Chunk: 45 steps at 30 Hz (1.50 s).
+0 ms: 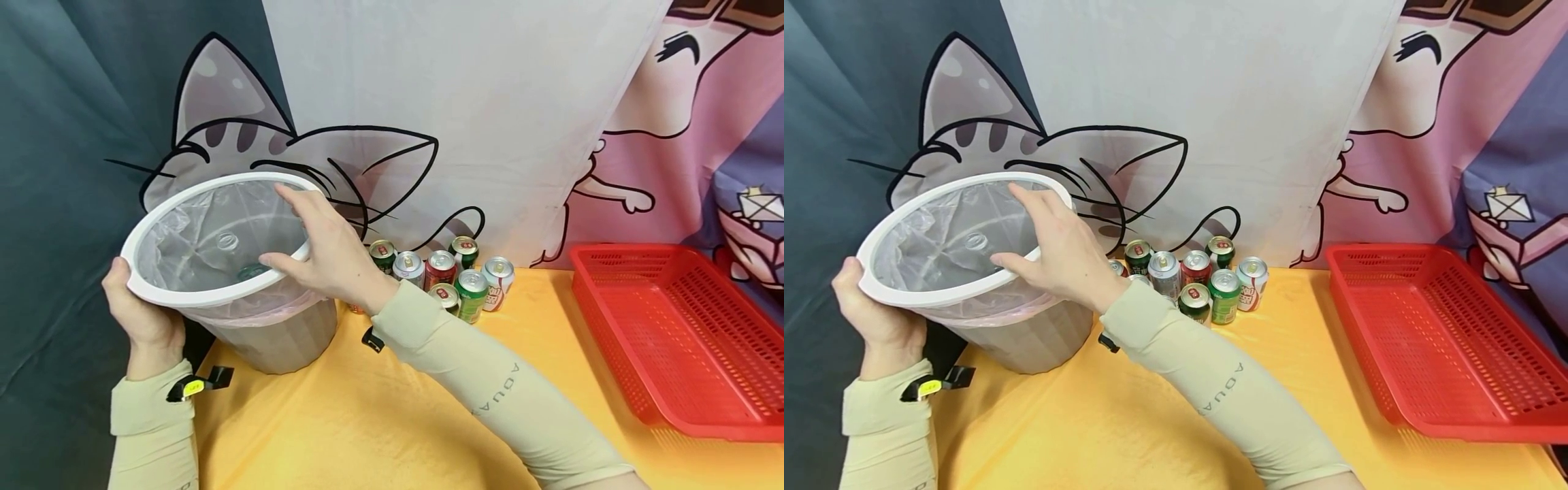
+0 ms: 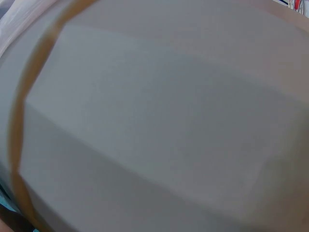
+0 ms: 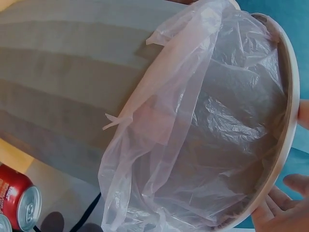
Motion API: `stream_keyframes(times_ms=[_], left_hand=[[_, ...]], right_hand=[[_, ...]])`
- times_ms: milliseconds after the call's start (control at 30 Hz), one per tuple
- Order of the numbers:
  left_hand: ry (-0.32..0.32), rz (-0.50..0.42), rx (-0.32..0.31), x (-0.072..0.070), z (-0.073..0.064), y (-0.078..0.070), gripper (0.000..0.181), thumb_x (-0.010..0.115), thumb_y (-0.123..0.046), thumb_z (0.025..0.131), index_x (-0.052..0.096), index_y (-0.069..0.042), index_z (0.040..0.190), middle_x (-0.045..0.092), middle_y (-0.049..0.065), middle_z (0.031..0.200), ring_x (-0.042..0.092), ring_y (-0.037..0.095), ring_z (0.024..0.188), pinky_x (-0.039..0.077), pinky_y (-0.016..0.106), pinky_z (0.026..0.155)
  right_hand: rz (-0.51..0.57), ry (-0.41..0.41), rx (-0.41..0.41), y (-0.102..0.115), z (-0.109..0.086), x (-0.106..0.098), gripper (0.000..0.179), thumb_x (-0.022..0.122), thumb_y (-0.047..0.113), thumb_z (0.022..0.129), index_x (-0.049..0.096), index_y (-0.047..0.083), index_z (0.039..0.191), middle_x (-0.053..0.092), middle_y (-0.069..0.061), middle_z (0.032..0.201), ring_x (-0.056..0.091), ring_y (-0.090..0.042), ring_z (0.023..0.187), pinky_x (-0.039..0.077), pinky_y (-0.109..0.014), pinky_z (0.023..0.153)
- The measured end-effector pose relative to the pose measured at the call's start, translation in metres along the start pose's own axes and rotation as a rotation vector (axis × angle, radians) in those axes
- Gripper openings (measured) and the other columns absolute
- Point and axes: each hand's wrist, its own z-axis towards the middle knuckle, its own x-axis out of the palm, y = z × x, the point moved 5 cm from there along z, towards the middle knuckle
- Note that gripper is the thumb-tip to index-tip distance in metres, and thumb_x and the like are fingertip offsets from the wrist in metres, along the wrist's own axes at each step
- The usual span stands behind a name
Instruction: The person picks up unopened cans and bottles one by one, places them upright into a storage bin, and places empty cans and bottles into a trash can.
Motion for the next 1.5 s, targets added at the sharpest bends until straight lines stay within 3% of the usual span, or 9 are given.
stream_keyframes(times_ms=[400,1067,1333,1500], left_hand=[[0.010,-0.010,0.003,0.002,0.000,0.001,0.055,0.039,-0.034,0.097,0.067,0.000,0.130,0.063,0.011,0.128,0.056,0.017,0.116,0.036,0.029,0.104],[-0.029,-0.002,-0.023,-0.005,-0.001,0.004,0.053,0.040,-0.035,0.097,0.070,-0.002,0.126,0.064,0.009,0.126,0.057,0.015,0.115,0.036,0.028,0.105],[0.015,-0.020,-0.004,-0.001,-0.001,0.004,0.055,0.040,-0.035,0.096,0.067,0.000,0.129,0.063,0.010,0.127,0.056,0.017,0.117,0.036,0.030,0.105],[0.035,-0.047,0.004,0.001,0.000,0.003,0.057,0.042,-0.035,0.095,0.065,0.001,0.132,0.063,0.012,0.130,0.056,0.019,0.118,0.037,0.031,0.105]], right_hand=[[-0.018,-0.062,-0.083,0.000,-0.008,-0.006,0.083,0.079,0.040,0.090,0.040,0.011,0.157,0.052,-0.006,0.150,0.053,-0.016,0.135,0.044,-0.029,0.112],[0.001,-0.095,-0.057,-0.022,-0.031,-0.027,0.074,0.080,0.034,0.090,0.046,0.009,0.152,0.056,-0.007,0.142,0.057,-0.017,0.128,0.047,-0.029,0.109],[0.017,-0.106,-0.009,-0.050,-0.064,-0.054,0.068,0.079,0.032,0.092,0.048,0.011,0.149,0.057,-0.005,0.140,0.055,-0.015,0.132,0.048,-0.032,0.110],[-0.051,-0.125,0.018,-0.078,-0.095,-0.076,0.065,0.081,0.031,0.091,0.052,0.008,0.145,0.060,-0.009,0.136,0.059,-0.022,0.126,0.051,-0.040,0.106]])
